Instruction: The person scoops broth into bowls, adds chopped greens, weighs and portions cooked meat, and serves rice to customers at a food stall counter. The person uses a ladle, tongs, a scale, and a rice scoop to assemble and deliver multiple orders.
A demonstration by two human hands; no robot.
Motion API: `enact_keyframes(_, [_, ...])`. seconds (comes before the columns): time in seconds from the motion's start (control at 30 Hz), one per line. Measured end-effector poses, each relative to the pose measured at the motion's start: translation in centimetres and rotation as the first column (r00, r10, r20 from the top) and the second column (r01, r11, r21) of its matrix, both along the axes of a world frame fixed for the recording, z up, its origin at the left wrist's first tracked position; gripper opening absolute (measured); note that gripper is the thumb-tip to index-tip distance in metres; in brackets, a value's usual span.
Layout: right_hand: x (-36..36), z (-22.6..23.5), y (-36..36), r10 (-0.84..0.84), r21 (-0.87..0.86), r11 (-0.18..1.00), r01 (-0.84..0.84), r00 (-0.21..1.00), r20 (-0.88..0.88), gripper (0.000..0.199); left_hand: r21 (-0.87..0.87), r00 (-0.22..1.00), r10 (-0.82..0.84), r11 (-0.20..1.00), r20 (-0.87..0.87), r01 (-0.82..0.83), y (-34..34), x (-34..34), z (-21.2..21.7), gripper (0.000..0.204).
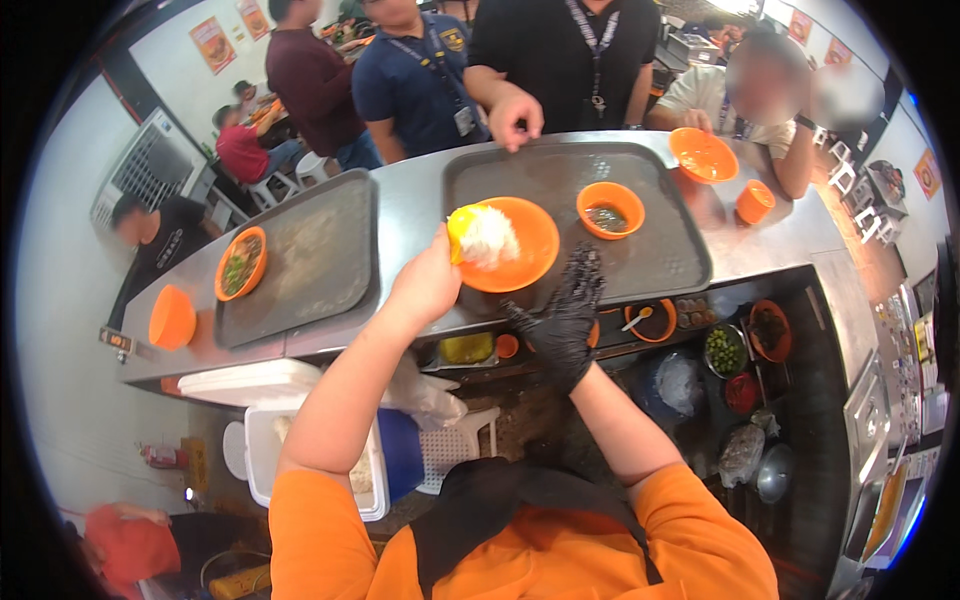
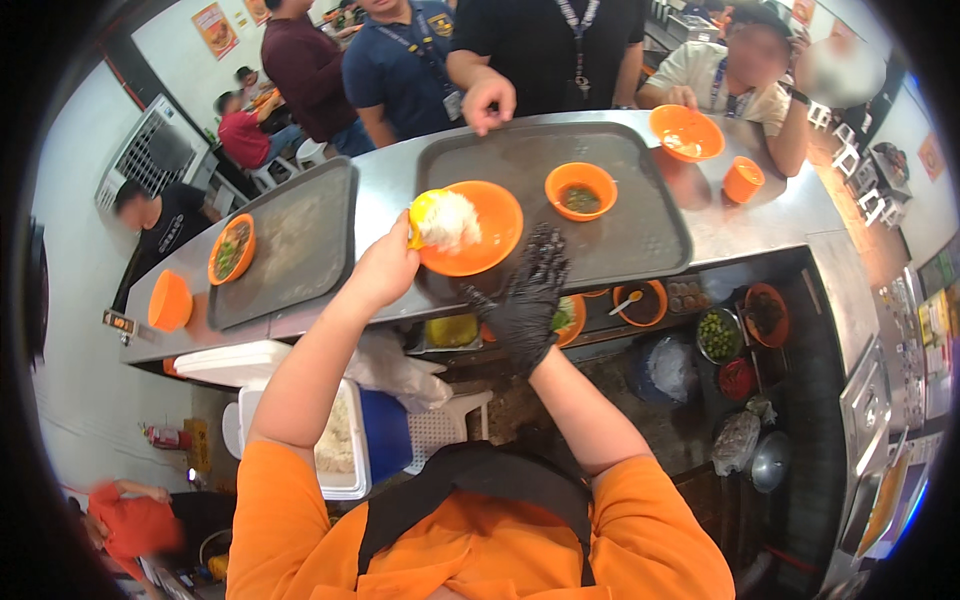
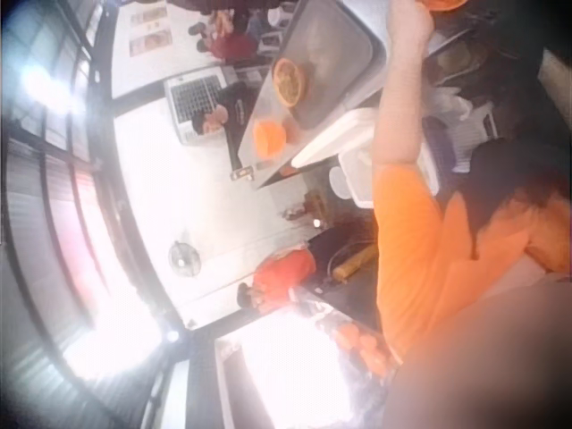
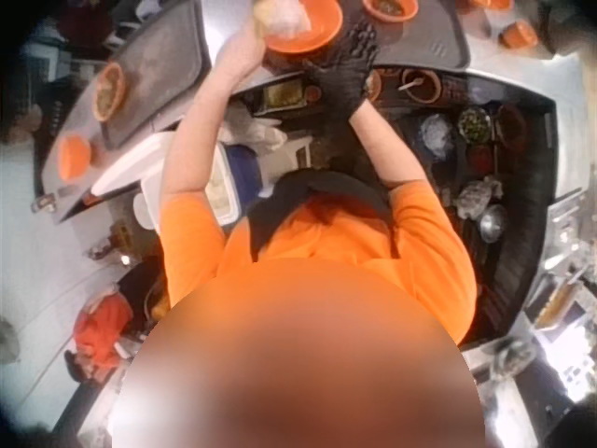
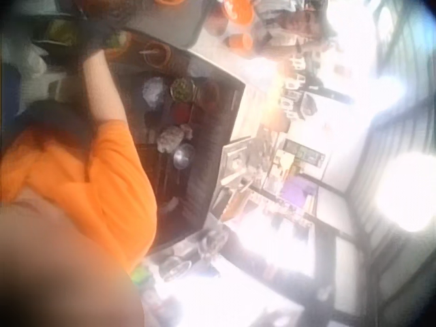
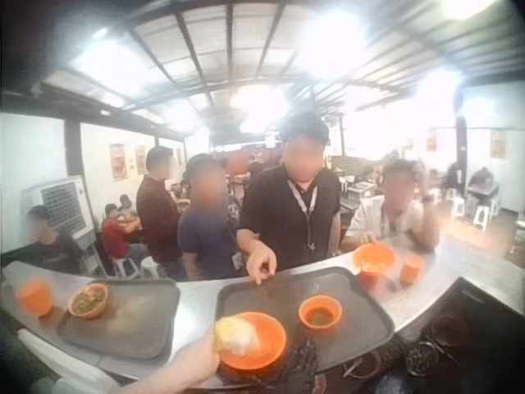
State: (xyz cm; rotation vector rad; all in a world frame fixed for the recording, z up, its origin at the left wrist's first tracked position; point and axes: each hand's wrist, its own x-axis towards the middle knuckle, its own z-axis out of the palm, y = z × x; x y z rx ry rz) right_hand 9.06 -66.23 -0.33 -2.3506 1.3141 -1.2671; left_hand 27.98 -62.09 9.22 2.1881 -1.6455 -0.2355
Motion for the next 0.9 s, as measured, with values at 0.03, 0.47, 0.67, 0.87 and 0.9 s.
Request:
enact_keyframes(0.03, [-0.4, 0.0, -0.5, 0.012, 0.064, 0.998, -0.008, 0.998, -0.063, 0.119, 0.031, 0.966, -0.012, 1.0, 0.26, 0.004, -0.3, -0.9, -0.6, 0.062])
enact_keyframes(0.47, [-0.2, -2.2, 5.2, 0.532, -0.012, 0.847, -0.532, 0.847, 0.024, 0.077, -0.233, 0.852, 0.523, 0.83, 0.012, -0.506, 26.1, 4.0, 0.0, 0.065])
enact_keyframes(0.67, [10.1, -6.6, 14.6, 0.931, 0.343, 0.365, -0.866, 0.342, -0.129, 0.088, 0.609, 0.626, 0.739, 0.383, 0.249, -0.694, 37.5, 15.8, -15.5, 0.065])
enact_keyframes(0.87, [20.1, -13.0, 22.8, 0.932, 0.622, 0.337, -0.707, 0.156, -0.327, 0.111, 0.757, 0.779, 0.561, 0.371, 0.28, -0.539, 34.7, 24.7, -37.3, 0.063])
enact_keyframes(0.9, [21.0, -13.9, 23.5, 0.93, 0.667, 0.353, -0.656, 0.167, -0.329, 0.113, 0.753, 0.792, 0.545, 0.392, 0.273, -0.529, 34.4, 25.5, -39.9, 0.064])
